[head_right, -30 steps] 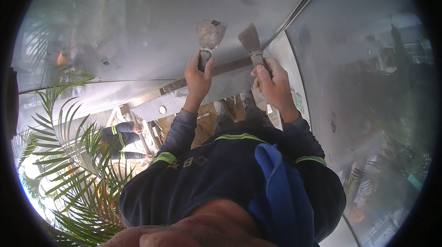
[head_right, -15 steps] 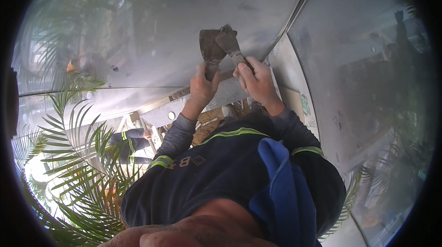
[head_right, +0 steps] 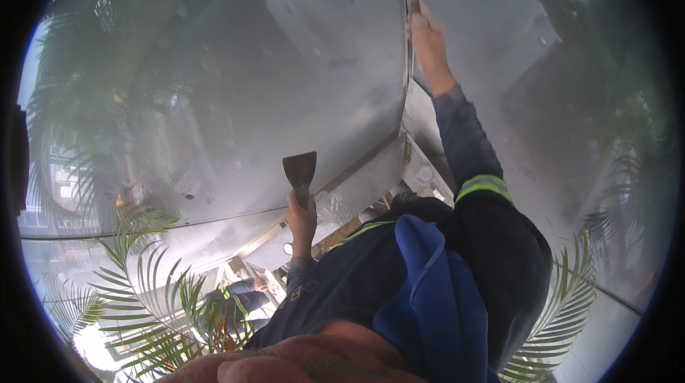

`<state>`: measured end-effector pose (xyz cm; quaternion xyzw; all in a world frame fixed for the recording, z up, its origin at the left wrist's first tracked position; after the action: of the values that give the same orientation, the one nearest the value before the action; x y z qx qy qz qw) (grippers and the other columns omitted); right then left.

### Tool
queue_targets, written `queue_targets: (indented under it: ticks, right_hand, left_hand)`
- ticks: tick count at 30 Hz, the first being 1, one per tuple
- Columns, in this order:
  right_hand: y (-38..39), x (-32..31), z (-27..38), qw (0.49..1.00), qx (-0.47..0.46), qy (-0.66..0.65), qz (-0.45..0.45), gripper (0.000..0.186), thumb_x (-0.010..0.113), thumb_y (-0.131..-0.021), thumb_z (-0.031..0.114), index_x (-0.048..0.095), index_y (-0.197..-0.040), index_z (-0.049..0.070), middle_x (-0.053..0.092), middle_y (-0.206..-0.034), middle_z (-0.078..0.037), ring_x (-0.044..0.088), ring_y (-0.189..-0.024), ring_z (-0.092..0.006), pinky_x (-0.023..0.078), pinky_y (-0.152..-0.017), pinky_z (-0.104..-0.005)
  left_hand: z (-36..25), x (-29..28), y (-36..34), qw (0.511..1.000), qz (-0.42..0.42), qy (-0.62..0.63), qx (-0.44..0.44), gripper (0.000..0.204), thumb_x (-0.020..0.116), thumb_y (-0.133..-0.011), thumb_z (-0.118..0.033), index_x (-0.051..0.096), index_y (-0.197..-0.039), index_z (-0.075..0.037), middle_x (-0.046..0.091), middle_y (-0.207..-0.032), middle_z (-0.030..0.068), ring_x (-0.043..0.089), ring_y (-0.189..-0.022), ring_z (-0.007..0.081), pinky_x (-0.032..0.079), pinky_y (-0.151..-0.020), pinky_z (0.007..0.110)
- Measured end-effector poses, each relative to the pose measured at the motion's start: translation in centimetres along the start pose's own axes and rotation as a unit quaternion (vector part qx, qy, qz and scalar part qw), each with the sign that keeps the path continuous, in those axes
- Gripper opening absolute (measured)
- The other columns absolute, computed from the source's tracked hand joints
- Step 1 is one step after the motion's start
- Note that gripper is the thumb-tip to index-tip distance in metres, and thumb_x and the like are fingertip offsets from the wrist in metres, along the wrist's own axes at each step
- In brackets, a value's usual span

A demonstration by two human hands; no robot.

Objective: The person measures and marks a curved wall section using a tape measure and marker, then positions and adjusts large rectangular tiles along the curve. They use a trowel to apply adhesive and a level to check alignment while other workers are visible nearby.

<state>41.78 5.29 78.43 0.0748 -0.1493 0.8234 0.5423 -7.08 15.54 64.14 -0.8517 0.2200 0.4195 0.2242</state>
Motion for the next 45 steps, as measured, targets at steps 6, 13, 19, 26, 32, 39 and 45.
queue_targets:
  ticks: [6, 13, 19, 26, 32, 39, 45]
  right_hand:
    - [-15.4, 3.3, -0.1, 0.992, -0.025, -0.062, -0.107, 0.054, 0.057, -0.102, 0.011, 0.045, -0.154, 0.003, 0.059, -0.098, -0.001, 0.055, -0.081, -0.0096, 0.052, -0.074, -0.0274]
    - [-20.4, 5.8, -2.3, 0.987, -0.029, -0.106, -0.118, 0.056, 0.057, -0.102, 0.01, 0.041, -0.156, 0.003, 0.055, -0.091, 0.0, 0.053, -0.076, -0.0095, 0.05, -0.07, -0.0276]
    - [-20.7, 5.0, -2.4, 0.991, -0.041, -0.074, -0.104, 0.057, 0.056, -0.103, 0.011, 0.04, -0.157, 0.003, 0.055, -0.088, 0.001, 0.052, -0.072, -0.0092, 0.049, -0.069, -0.0269]
    - [-19.5, 6.2, -2.4, 0.994, -0.039, -0.047, -0.09, 0.059, 0.055, -0.103, 0.015, 0.038, -0.158, 0.003, 0.056, -0.088, 0.0, 0.053, -0.075, -0.0098, 0.051, -0.075, -0.0292]
    - [-21.6, 5.1, -3.2, 0.987, -0.108, 0.034, -0.117, 0.053, 0.055, -0.1, 0.01, 0.047, -0.152, 0.002, 0.054, -0.086, 0.001, 0.051, -0.072, -0.009, 0.049, -0.069, -0.0272]
    - [-19.7, 1.2, -0.7, 1.0, 0.022, 0.0, -0.007, 0.05, 0.056, -0.099, 0.013, 0.053, -0.148, 0.002, 0.055, -0.087, 0.003, 0.048, -0.066, -0.0061, 0.039, -0.054, -0.0225]
    - [-9.0, -2.7, 2.3, 0.99, -0.106, 0.097, 0.007, 0.05, 0.051, -0.101, 0.017, 0.053, -0.148, 0.001, 0.063, -0.101, -0.002, 0.051, -0.074, -0.0073, 0.04, -0.058, -0.0214]
  left_hand:
    - [1.0, -0.7, 3.3, 1.0, -0.005, 0.001, -0.029, 0.048, 0.072, -0.092, -0.019, 0.05, -0.13, -0.001, 0.071, -0.094, 0.0286, 0.07, -0.083, 0.0481, 0.054, -0.067, 0.053]
    - [1.3, -0.8, 6.3, 0.995, -0.002, 0.016, -0.097, 0.044, 0.073, -0.091, -0.016, 0.051, -0.126, -0.001, 0.072, -0.097, 0.0267, 0.071, -0.087, 0.0467, 0.054, -0.07, 0.052]
    - [1.9, -0.3, 7.2, 0.991, 0.029, 0.011, -0.128, 0.043, 0.072, -0.091, -0.014, 0.051, -0.126, -0.003, 0.073, -0.1, 0.0241, 0.071, -0.09, 0.0454, 0.056, -0.074, 0.05]
    - [1.5, 0.3, 6.5, 0.995, 0.018, 0.004, -0.094, 0.043, 0.072, -0.091, -0.015, 0.051, -0.126, -0.003, 0.072, -0.095, 0.0252, 0.07, -0.085, 0.0472, 0.054, -0.07, 0.052]
    - [1.4, 0.4, 6.9, 0.995, 0.02, 0.015, -0.098, 0.042, 0.073, -0.091, -0.015, 0.052, -0.125, -0.003, 0.071, -0.092, 0.025, 0.07, -0.084, 0.047, 0.054, -0.069, 0.052]
    - [2.1, 2.2, 6.5, 0.995, 0.019, 0.037, -0.09, 0.044, 0.075, -0.089, -0.016, 0.056, -0.125, 0.001, 0.071, -0.092, 0.0243, 0.071, -0.083, 0.0452, 0.055, -0.071, 0.05]
    - [-1.1, 1.5, 0.3, 0.997, 0.004, 0.063, -0.038, 0.055, 0.069, -0.094, -0.017, 0.051, -0.139, 0.01, 0.068, -0.116, 0.0314, 0.068, -0.105, 0.0458, 0.054, -0.089, 0.047]
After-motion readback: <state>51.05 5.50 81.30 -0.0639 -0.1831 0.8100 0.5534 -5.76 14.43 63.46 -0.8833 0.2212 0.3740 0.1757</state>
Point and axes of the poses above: each hand's wrist, its own y-axis away from the middle knuckle, its own x-axis out of the palm, z = x × y, the point moved 5 cm from there along -y, towards the middle knuckle
